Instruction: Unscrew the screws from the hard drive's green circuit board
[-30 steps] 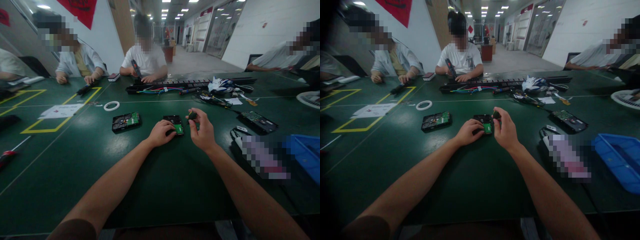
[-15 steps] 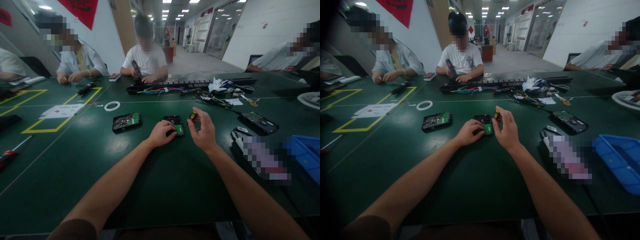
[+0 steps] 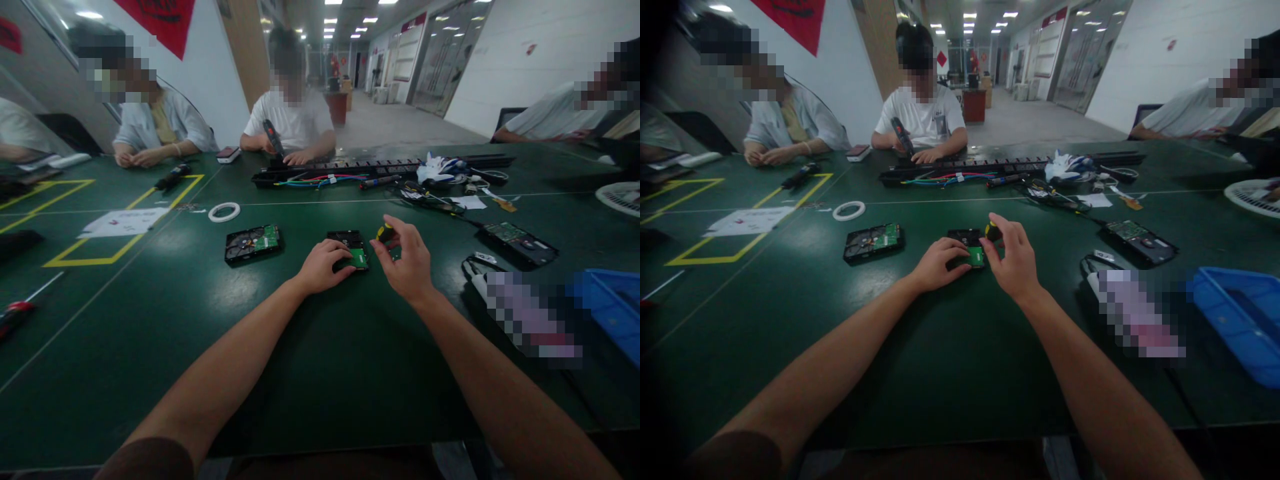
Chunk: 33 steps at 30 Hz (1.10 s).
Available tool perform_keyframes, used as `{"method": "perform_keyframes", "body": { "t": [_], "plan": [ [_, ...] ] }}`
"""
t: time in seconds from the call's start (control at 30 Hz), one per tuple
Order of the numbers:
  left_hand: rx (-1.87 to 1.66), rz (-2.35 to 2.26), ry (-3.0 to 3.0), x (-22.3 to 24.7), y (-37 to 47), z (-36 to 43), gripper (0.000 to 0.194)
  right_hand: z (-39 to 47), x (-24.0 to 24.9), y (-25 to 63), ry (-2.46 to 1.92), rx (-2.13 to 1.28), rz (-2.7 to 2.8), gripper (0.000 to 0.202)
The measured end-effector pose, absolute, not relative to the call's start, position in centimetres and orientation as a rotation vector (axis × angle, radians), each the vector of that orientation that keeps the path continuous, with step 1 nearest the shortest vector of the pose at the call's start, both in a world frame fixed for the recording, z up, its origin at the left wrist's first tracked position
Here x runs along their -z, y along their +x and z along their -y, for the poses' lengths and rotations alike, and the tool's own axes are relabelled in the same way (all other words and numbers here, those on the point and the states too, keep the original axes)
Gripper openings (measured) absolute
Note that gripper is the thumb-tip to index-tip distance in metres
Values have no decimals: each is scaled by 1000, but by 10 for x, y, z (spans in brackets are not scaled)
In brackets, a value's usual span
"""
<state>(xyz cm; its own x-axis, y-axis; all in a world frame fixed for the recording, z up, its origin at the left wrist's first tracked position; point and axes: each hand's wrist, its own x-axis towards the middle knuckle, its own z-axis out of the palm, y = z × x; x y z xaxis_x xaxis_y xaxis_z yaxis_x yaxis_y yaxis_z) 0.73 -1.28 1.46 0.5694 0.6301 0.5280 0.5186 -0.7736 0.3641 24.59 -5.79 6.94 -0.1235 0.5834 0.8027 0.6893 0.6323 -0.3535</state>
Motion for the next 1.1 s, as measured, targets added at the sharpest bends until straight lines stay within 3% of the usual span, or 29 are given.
{"method": "perform_keyframes", "body": {
  "t": [0.7, 1.1],
  "plan": [
    [-981, -965, 2633, -17, 8, 15, 23, 54, -56, 247, -1010, -7, 1806, 58],
    [-992, -966, 2634, -14, 7, 13, 24, 53, -60, 248, -1026, 93, 1769, 56]
  ]
}}
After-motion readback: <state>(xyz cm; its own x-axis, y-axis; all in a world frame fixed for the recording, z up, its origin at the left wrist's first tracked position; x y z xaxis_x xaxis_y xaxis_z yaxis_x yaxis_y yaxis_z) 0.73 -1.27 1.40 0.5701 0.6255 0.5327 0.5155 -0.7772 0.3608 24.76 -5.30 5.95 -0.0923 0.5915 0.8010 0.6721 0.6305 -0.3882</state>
